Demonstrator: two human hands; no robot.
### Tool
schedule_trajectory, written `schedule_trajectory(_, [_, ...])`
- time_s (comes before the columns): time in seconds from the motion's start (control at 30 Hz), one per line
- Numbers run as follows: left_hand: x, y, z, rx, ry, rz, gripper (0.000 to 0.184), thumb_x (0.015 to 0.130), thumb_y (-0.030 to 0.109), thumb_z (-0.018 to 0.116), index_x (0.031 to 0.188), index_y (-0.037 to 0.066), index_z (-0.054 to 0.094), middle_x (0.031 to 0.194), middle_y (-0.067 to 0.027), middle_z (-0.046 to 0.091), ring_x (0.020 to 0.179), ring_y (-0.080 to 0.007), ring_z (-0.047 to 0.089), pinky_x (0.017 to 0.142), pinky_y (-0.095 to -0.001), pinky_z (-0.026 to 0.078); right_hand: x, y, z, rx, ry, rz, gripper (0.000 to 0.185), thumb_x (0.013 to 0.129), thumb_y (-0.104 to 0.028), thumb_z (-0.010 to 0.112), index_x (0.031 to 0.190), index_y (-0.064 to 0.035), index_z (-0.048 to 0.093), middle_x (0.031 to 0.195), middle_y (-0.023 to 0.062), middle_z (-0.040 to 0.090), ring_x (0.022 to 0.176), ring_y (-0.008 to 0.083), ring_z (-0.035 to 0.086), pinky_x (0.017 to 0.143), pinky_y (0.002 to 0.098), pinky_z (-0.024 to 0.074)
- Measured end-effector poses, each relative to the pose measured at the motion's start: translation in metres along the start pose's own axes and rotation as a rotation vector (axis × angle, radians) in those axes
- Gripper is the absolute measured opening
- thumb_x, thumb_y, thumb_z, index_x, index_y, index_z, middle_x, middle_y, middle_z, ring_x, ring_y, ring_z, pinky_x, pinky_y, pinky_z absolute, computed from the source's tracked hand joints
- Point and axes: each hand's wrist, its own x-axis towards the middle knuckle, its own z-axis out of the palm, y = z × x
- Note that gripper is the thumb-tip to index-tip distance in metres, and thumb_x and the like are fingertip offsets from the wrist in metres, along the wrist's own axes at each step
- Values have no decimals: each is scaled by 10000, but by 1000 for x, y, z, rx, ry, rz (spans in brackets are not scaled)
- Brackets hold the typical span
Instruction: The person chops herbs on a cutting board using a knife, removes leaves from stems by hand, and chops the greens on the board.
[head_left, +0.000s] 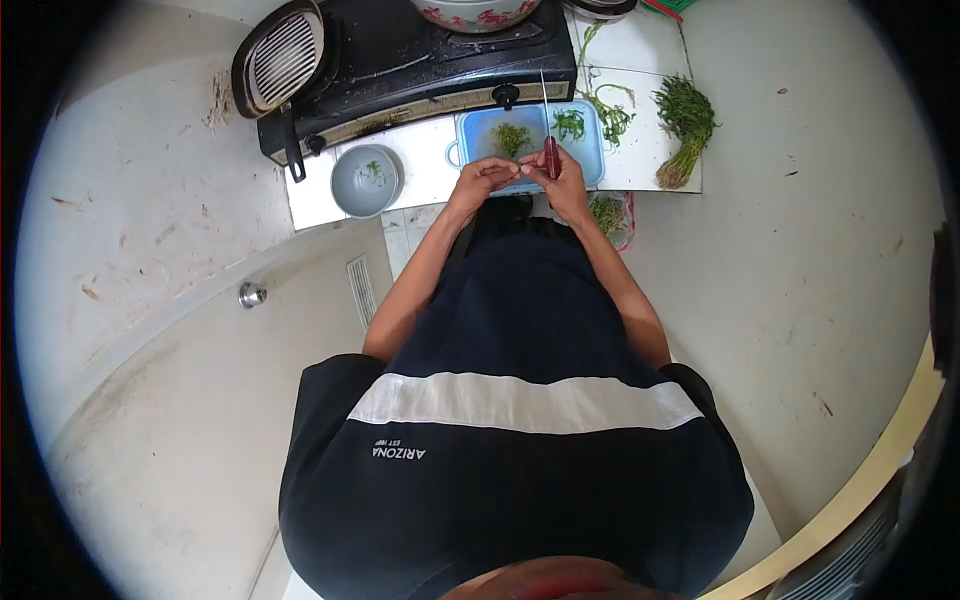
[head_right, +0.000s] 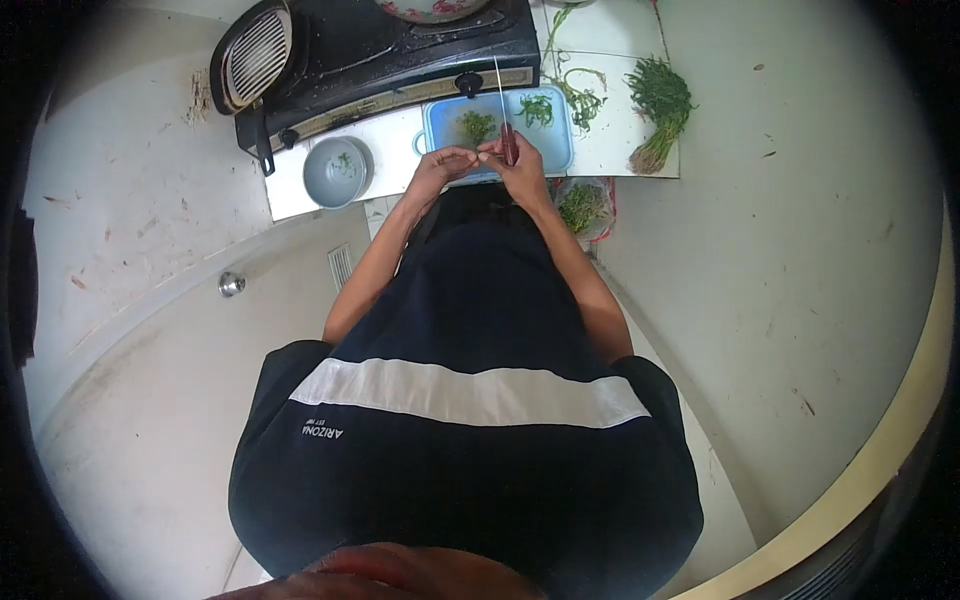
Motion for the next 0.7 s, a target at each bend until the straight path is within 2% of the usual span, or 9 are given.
schedule_trajectory(0.2, [-11, 9, 3, 55, 70, -103, 162, 998, 157, 676, 1109, 67, 751, 1060, -47, 755, 1055, -133, 682, 930, -298, 491, 0, -1, -1, -39, -73, 26, 226, 899, -48, 780, 948, -28, 560, 994, 104, 743, 891, 136, 661, 831, 297, 531])
schedule_trajectory(0.3, [-13, 6, -2, 92, 106, -128, 142, 979, 142, 690, 1076, 79, 773, 1032, -23, 766, 1004, -111, 682, 866, -244, 477, 2, 0, -1, -32, -138, 37, 229, 913, -47, 781, 953, -33, 556, 984, 90, 715, 912, 131, 658, 848, 298, 533])
schedule_trajectory(0.4, [-7, -12, -14, 184, 105, -39, 144, 967, 126, 708, 1068, 47, 774, 1020, -24, 769, 974, -123, 687, 845, -272, 501, 7, 4, -2, -76, -174, 50, 224, 914, -62, 782, 940, -33, 562, 971, 75, 709, 883, 117, 633, 834, 290, 521])
schedule_trajectory(0.47, [-2, -28, -22, 243, 123, 127, 171, 939, 106, 739, 1087, 28, 772, 957, -31, 776, 902, -120, 694, 808, -308, 533, 9, 13, -4, -243, -175, -4, 222, 924, -123, 773, 975, -9, 591, 876, 92, 702, 774, 144, 638, 745, 318, 530])
schedule_trajectory(0.5, [-2, -29, -23, 238, 131, 125, 171, 939, 106, 739, 1087, 28, 772, 957, -31, 776, 902, -120, 694, 808, -308, 533, 9, 14, -7, -243, -184, 0, 222, 924, -123, 773, 975, -9, 591, 876, 92, 702, 774, 144, 638, 745, 318, 530])
schedule_trajectory(0.57, [1, -30, -24, 490, 376, 181, 169, 909, 69, 748, 1069, 28, 781, 893, -78, 779, 828, -158, 717, 783, -331, 558, 11, 16, -16, -500, -267, 89, 264, 926, -187, 784, 985, -1, 606, 814, 106, 678, 706, 185, 636, 689, 349, 521])
schedule_trajectory(0.6, [4, -30, -24, 487, 382, 179, 169, 909, 69, 748, 1069, 28, 781, 893, -78, 779, 828, -158, 717, 783, -331, 558, 10, 18, -18, -500, -274, 90, 264, 926, -187, 784, 985, -1, 606, 814, 106, 678, 706, 185, 636, 689, 349, 521])
schedule_trajectory(0.67, [12, -29, -26, 617, 561, 257, 154, 883, 65, 747, 1027, 44, 795, 864, -123, 773, 799, -227, 738, 772, -328, 564, 6, 24, -22, -531, -299, 61, 322, 947, -275, 766, 993, 5, 614, 778, 146, 652, 677, 277, 630, 673, 382, 511])
schedule_trajectory(0.7, [16, -28, -27, 615, 559, 257, 154, 883, 65, 747, 1027, 44, 795, 864, -123, 773, 799, -227, 738, 772, -328, 564, 4, 27, -23, -533, -299, 63, 322, 947, -275, 766, 993, 5, 614, 778, 146, 652, 677, 277, 630, 673, 382, 511])
